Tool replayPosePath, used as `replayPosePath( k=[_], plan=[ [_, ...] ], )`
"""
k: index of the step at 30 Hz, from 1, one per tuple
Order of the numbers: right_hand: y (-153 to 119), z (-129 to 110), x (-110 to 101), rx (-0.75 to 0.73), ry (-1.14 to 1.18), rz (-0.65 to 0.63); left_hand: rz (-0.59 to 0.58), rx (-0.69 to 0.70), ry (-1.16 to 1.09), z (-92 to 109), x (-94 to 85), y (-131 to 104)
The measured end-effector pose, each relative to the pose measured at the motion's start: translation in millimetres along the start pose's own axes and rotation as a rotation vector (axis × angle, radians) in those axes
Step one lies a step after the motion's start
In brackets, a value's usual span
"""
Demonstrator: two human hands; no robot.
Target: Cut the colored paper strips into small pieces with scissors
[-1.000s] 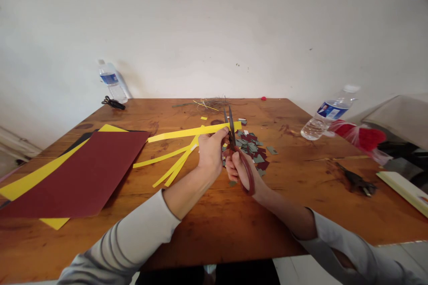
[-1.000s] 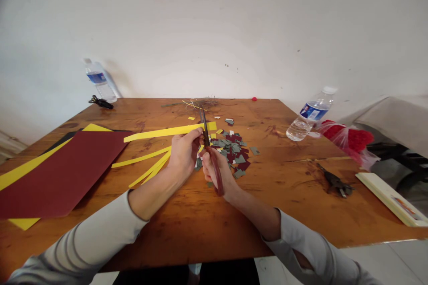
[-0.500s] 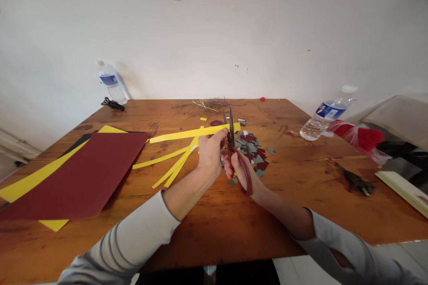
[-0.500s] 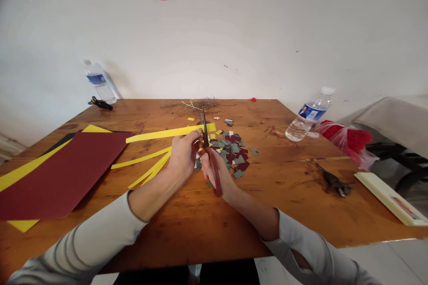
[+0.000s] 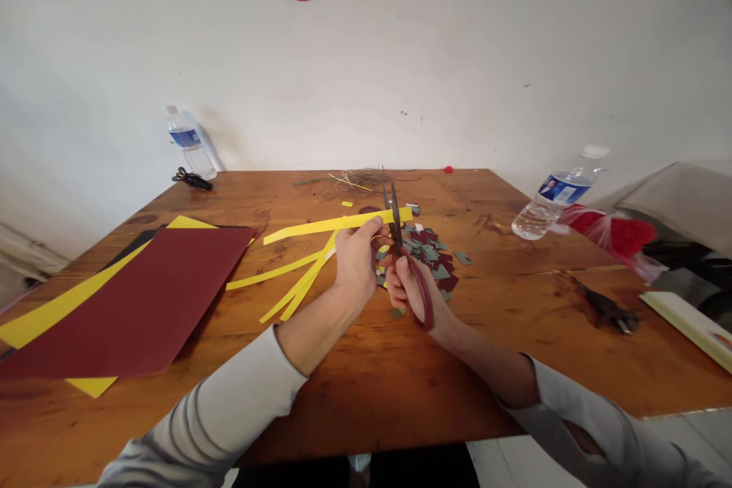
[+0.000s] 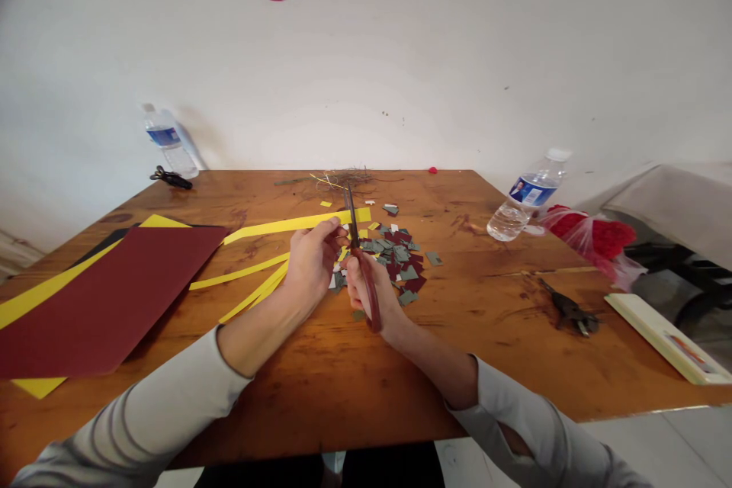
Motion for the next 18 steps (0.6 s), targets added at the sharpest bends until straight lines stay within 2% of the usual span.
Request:
replayPosePath(
  k=[7,18],
  plan=[
    [1.8,-3.9,-3.1,-0.109,-0.097,0.03,0.047,-0.05,-0.017,2.5,-1.2,-0.9],
    [0.3,0.0,0.5,-0.022,-0.017,0.016,0.064,0.039,-0.038,10.2,-1.9,3.3]
  ],
)
Point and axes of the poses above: each hand's wrist, its own y-axis towards the middle knuckle, its own x-axis out of the palm, z = x × y, the point moved 7 cm from there along y, towards the middle knuckle, and after that the axes turned 8 degrees about -x, right-handed, at the moved point
